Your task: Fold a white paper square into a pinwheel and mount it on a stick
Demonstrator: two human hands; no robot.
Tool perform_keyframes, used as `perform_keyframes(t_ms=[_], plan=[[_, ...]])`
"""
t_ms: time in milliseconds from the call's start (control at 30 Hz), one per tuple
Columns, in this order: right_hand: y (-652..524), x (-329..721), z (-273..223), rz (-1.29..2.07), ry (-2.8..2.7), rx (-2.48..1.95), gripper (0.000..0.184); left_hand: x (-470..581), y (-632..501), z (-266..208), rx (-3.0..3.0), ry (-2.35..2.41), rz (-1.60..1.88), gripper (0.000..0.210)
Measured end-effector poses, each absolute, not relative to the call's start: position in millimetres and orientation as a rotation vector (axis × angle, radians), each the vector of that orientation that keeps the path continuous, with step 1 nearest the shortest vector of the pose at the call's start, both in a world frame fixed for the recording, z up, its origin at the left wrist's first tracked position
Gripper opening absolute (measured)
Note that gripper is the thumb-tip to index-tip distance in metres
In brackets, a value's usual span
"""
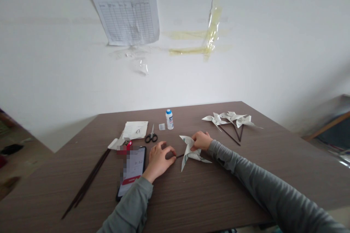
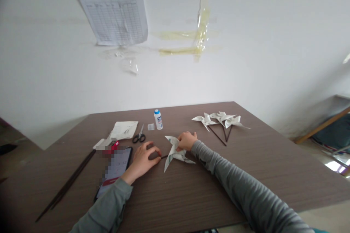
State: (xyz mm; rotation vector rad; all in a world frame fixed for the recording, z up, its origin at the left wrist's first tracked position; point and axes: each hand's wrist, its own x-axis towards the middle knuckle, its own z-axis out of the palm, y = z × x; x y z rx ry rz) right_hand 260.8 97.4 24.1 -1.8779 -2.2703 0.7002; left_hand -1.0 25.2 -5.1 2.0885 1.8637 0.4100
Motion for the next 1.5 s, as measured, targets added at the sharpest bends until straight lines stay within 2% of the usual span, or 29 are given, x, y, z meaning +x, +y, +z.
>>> perform_keyframes(t_ms=[267, 700, 1100, 1500], plan=[[91, 251, 36, 0.703, -2.302, -1.979, 0.035, 0, 25, -7, 2.096, 1.871, 0.451, 0.017], [93, 251, 34, 0.687, -2.308, -1.960, 0.029, 1, 25, -8, 2.100, 1.874, 0.420, 0.015], [93, 249, 35, 0.673, -2.382, -1.982, 0.044, 2, 26, -10, 2.119, 1.875, 0.405, 0.016], [92, 249, 33, 0.675, -2.384, -1.968, 0.045, 0, 27, -9, 2.104, 1.873, 0.412, 0.017]])
